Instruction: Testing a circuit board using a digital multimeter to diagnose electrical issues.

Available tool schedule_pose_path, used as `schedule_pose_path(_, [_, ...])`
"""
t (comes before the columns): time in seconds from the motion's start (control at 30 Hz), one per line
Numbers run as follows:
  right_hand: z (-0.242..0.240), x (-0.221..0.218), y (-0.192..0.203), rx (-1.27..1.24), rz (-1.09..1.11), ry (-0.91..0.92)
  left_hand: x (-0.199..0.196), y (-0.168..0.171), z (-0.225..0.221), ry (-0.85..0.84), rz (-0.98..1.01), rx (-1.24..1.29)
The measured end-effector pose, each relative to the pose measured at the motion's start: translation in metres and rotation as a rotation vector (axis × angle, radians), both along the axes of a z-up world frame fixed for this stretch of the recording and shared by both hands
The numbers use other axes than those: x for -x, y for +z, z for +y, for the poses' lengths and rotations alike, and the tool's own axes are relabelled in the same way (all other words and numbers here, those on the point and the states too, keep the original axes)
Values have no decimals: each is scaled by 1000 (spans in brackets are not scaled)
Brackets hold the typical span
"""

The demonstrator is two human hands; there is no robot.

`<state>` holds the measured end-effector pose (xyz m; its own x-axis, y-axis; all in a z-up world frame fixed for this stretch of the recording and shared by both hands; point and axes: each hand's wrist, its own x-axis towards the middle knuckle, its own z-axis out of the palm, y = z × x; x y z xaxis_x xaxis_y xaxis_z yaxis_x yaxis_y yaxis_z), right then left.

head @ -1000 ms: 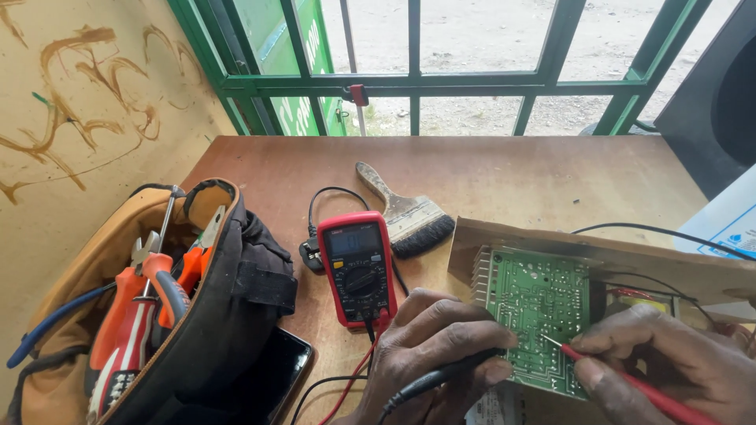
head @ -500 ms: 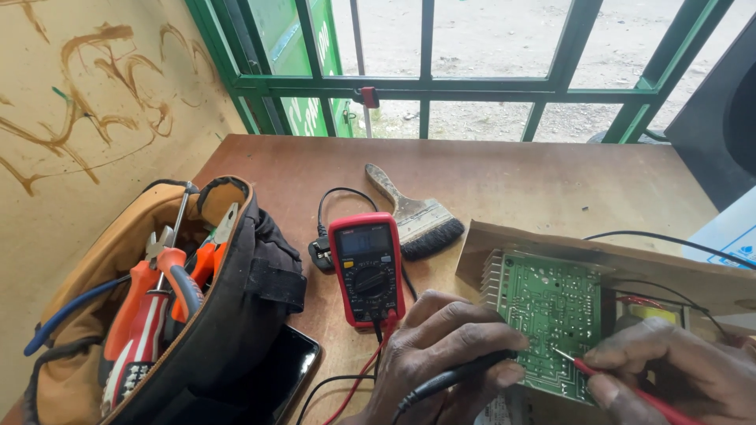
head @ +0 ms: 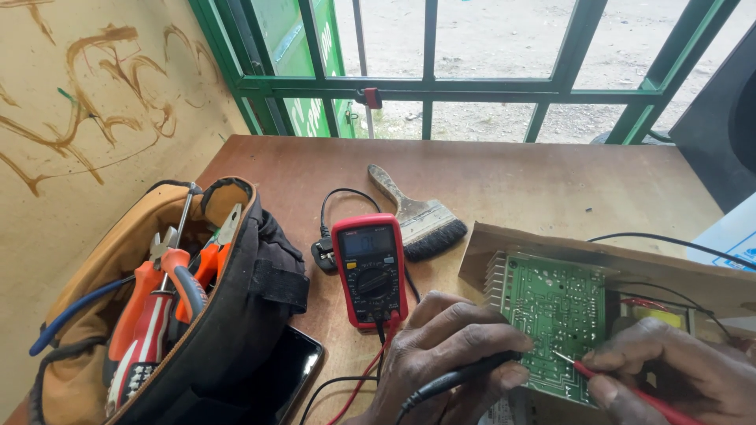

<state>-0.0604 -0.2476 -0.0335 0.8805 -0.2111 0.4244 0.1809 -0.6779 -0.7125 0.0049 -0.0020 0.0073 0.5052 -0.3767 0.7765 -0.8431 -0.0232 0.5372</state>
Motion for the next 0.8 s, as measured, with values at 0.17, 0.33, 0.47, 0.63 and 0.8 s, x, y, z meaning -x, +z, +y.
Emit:
schedule_pose_path(0.17, [-3,-1,6,-9,80,-17,-1,-6,-4,63,-48,13])
schedule_pose_path(0.33, [-19,-10,-4,-43,-17,170,-1,4,-2,44,6,40])
schedule_pose_path(0.47, [-7,-2,1,-63,-36,143,3,7,-2,2,-4,61])
schedule_pose_path(0.63, [-9,-3,-3,-54,-40,121,0,5,-1,-16,-8,47])
schedule_pose_path(0.8, [13,2,19,6,-65,90,2,5,3,-46,30,-13])
